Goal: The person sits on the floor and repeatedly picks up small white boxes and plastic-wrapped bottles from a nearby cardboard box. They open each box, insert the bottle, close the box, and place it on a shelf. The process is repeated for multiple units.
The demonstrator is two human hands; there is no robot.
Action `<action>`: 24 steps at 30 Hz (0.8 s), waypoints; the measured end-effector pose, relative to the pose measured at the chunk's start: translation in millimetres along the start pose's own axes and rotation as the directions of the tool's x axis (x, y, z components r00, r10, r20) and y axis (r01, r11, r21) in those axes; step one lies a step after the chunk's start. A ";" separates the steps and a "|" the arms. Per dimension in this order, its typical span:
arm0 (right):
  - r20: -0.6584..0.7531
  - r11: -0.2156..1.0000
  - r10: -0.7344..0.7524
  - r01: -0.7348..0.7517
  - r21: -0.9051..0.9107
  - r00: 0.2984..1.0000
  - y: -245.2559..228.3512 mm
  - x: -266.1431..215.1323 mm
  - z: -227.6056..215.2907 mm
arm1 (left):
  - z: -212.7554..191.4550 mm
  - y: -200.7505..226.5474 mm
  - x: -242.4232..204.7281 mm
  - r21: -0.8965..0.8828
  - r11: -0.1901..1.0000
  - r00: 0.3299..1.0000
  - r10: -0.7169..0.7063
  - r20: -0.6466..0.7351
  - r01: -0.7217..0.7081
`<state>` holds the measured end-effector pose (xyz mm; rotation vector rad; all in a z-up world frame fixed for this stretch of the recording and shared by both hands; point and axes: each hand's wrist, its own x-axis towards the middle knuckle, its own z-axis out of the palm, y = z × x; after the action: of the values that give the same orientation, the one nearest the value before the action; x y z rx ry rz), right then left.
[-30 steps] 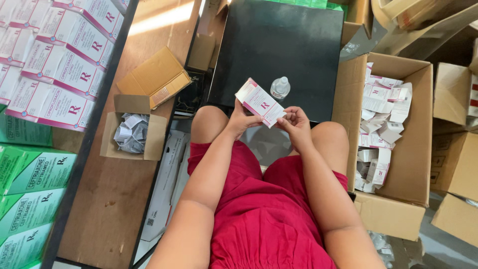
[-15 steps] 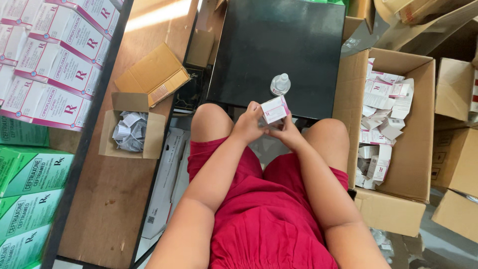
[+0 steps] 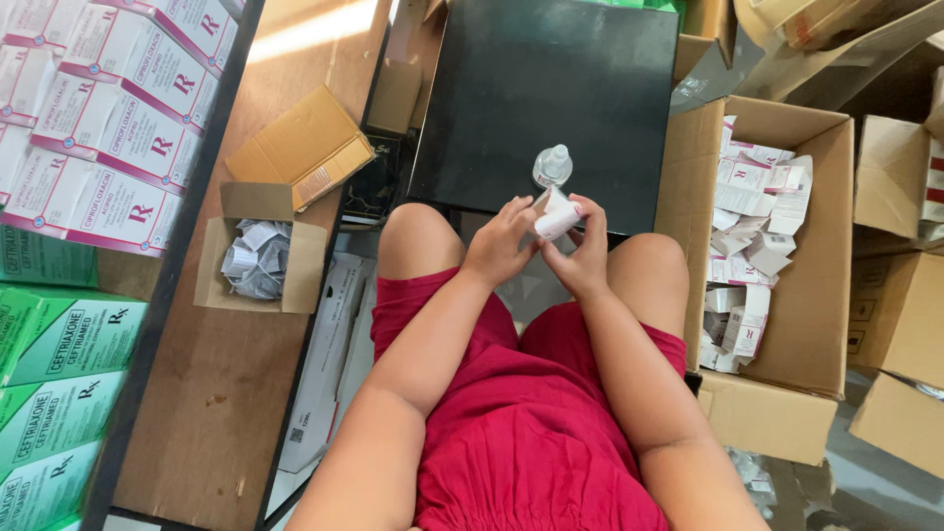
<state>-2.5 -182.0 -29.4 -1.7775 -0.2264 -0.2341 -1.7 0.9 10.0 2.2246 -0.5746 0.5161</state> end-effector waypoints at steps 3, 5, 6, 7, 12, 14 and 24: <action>-0.031 0.990 -0.073 0.076 0.119 0.997 3.8 2.1 -0.6 | -8.6 3.6 3.9 0.034 0.997 0.994 0.075 -0.082 -0.073; -0.024 0.983 -0.070 0.074 0.167 0.997 8.0 2.8 -2.1 | -9.4 3.9 5.2 0.067 0.987 0.985 0.150 -0.083 -0.144; -0.013 0.982 -0.047 0.048 0.182 0.999 10.2 3.3 -1.4 | -9.3 2.1 5.5 0.083 0.981 0.980 0.184 -0.081 -0.177; -0.001 0.980 -0.023 0.023 0.195 1.000 12.1 4.6 -0.3 | -8.1 0.2 5.9 0.078 0.979 0.980 0.192 -0.054 -0.187; 0.051 0.991 -0.131 0.131 0.012 0.990 9.3 9.8 3.4 | 0.4 -6.9 2.8 0.081 0.979 0.983 0.185 0.016 -0.185; 0.081 0.990 -0.111 0.118 -0.082 0.990 4.7 11.6 2.9 | 3.5 -6.4 2.7 0.082 0.983 0.986 0.163 0.025 -0.165; 0.136 0.937 -0.017 -0.032 0.349 0.991 29.9 14.1 3.2 | -14.3 1.3 5.0 -0.252 0.968 0.983 0.066 0.172 -0.021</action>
<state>19.4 -184.8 -54.1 -1.4394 -0.3381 -0.0594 -0.9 9.7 22.3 2.0325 -0.7407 0.2504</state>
